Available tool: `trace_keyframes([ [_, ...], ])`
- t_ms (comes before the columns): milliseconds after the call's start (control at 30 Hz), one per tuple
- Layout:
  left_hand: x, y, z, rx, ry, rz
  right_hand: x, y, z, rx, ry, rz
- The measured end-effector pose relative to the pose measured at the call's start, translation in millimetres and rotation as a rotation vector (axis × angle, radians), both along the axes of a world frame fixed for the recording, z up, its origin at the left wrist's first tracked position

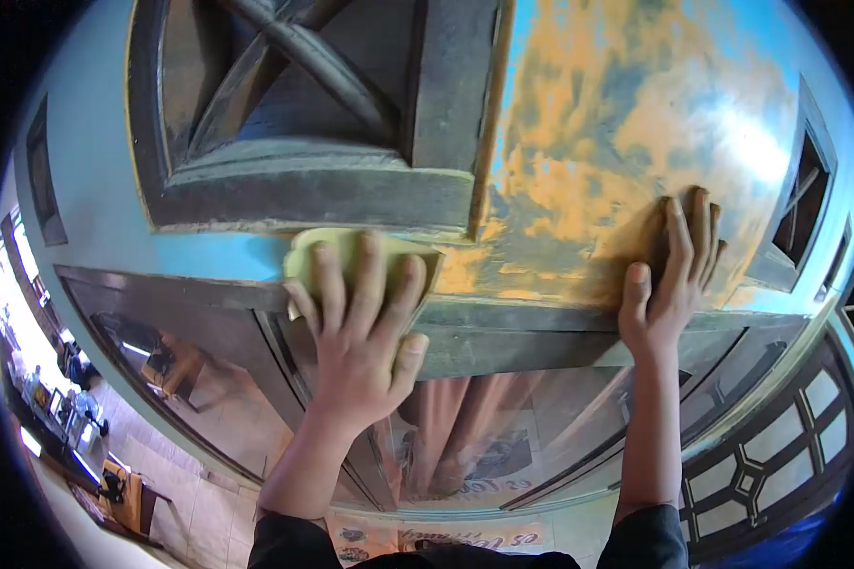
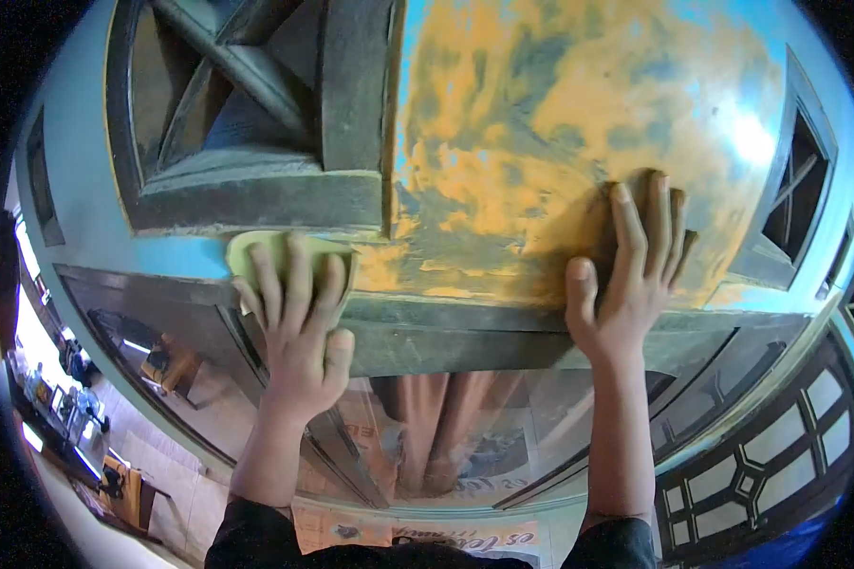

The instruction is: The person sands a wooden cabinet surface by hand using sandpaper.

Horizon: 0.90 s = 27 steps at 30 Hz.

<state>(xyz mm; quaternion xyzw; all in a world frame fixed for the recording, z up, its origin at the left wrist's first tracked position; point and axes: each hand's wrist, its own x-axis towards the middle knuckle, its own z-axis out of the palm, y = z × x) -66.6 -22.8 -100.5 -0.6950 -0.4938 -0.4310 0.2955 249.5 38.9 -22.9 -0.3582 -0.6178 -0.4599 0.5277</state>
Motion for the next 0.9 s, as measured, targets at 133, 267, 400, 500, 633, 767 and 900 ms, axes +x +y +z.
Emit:
trace_keyframes([
  [133, 26, -2, 23, -0.088, 0.266, -0.130, 4, -7, -10, -0.076, -0.041, 0.132],
  [267, 54, 9, 43, -0.070, 0.431, -0.359, 2, -17, -27, -0.116, -0.067, 0.604],
  [400, 61, 24, 68, 0.089, 0.446, -0.602, -29, -40, -37, -0.024, -0.425, 0.639],
  [500, 51, 14, 76, 0.196, 0.415, -0.564, -45, -40, -44, -0.114, -0.396, 0.680],
  [633, 19, 16, 60, 0.267, 0.386, -0.480, -50, -40, -44, -0.322, -0.430, 0.552],
  [767, -5, 10, 63, 0.311, 0.314, -0.445, -51, -46, -43, -0.412, -0.621, 0.194],
  [900, -15, 5, 78, 0.458, 0.183, -0.409, -38, -46, 19, -0.406, -0.462, -0.106],
])
